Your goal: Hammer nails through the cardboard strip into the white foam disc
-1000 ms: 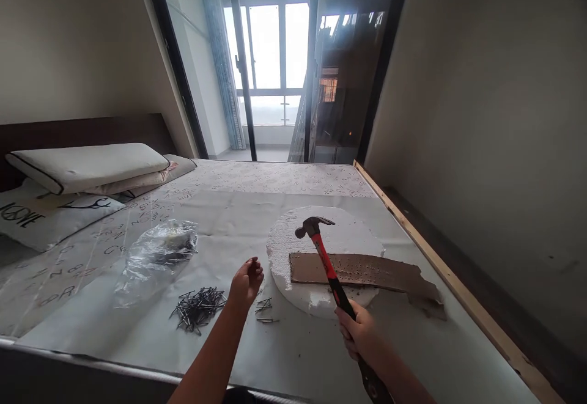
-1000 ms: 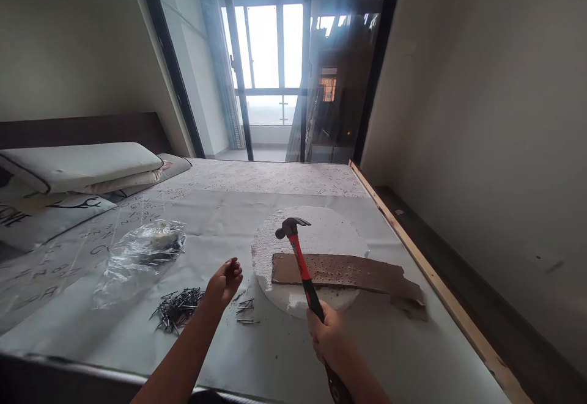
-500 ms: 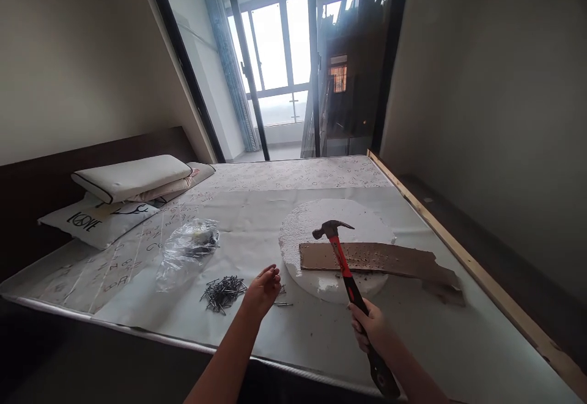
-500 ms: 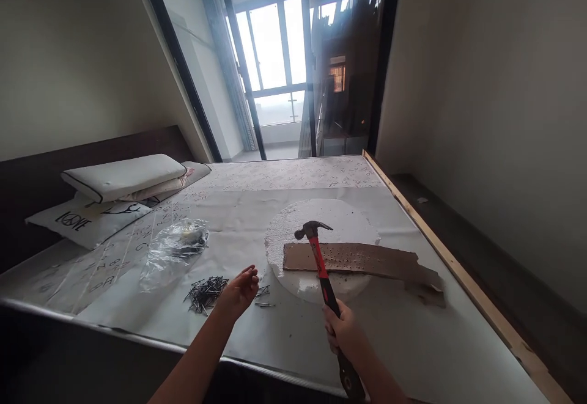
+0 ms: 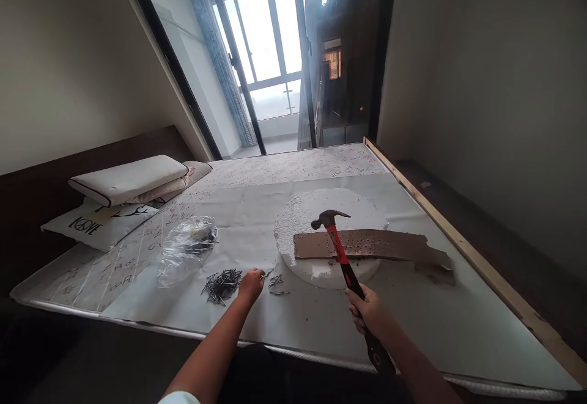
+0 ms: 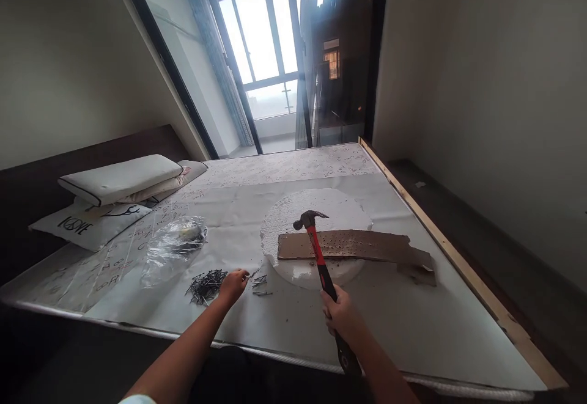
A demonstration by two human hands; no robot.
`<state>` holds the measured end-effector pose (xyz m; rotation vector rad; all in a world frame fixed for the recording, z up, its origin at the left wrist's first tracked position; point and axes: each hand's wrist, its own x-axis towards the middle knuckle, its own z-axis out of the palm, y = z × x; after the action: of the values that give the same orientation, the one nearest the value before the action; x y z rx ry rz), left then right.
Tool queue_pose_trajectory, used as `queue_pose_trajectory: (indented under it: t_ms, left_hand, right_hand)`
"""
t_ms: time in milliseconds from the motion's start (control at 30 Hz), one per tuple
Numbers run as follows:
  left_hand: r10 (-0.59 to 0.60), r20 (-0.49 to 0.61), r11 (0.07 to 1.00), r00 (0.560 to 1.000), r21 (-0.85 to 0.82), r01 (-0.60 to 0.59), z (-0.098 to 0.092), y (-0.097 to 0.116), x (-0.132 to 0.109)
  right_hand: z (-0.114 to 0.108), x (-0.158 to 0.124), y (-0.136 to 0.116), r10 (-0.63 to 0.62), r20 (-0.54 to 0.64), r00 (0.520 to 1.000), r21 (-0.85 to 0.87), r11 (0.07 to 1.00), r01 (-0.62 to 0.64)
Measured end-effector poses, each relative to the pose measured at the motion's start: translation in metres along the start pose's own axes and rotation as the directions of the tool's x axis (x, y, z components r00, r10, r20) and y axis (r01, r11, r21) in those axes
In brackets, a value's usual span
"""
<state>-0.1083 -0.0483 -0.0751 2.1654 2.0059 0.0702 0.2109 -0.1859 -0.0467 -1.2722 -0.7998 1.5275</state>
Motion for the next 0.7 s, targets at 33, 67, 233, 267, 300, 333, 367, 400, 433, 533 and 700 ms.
queue_pose_trajectory:
  t_ms: [33,67,233,267,300,333,367,400,433,533,700]
  left_hand:
    - [0.03,0.006,1.0,1.0,-0.01,-0.03,0.0,0.005,0.006]
    - [0.058,0.015,0.998,0.998,-0.025,-0.057,0.0,0.01,0.011]
    - [0.107,0.016,0.991,0.994,-0.089,-0.105,0.011,0.031,0.025]
    - [0.112,0.012,0.989,0.994,-0.097,-0.11,0.014,0.033,0.026]
    - [0.115,0.007,0.988,0.993,-0.105,-0.114,0.016,0.035,0.026]
    - [0.118,0.001,0.987,0.993,-0.113,-0.117,0.018,0.036,0.027]
    - [0.118,-0.006,0.985,0.993,-0.123,-0.118,0.018,0.037,0.027]
    - [0.117,-0.013,0.984,0.993,-0.133,-0.118,0.017,0.037,0.028]
    - [0.114,-0.022,0.983,0.993,-0.142,-0.116,0.015,0.037,0.028]
    - [0.101,-0.054,0.981,0.993,-0.16,-0.108,-0.001,0.034,0.031]
    - [0.099,-0.275,0.919,0.956,-0.342,-0.194,-0.042,0.048,0.031]
  right_hand:
    - [0.0,0.0,-0.001,0.007,0.001,1.0,0.007,1.0,-0.007]
    - [-0.001,0.0,-0.002,0.013,0.001,1.0,0.013,1.0,-0.013]
    - [-0.003,0.001,-0.006,0.02,-0.001,1.0,0.021,1.0,-0.02]
    - [-0.003,0.002,-0.006,0.024,-0.002,1.0,0.025,0.999,-0.024]
    - [-0.003,0.003,-0.007,0.029,-0.003,1.0,0.027,0.999,-0.029]
    - [-0.003,0.003,-0.007,0.033,-0.004,0.999,0.027,0.999,-0.033]
    - [-0.003,0.004,-0.007,0.037,-0.006,0.999,0.023,0.999,-0.037]
    - [-0.003,0.004,-0.008,0.039,-0.007,0.999,0.017,0.999,-0.039]
    - [-0.003,0.004,-0.008,0.038,-0.006,0.999,0.011,0.999,-0.038]
    - [-0.004,0.002,-0.011,0.032,-0.001,0.999,-0.012,0.999,-0.032]
    - [-0.004,-0.001,-0.014,0.018,0.021,1.0,-0.065,0.998,-0.016]
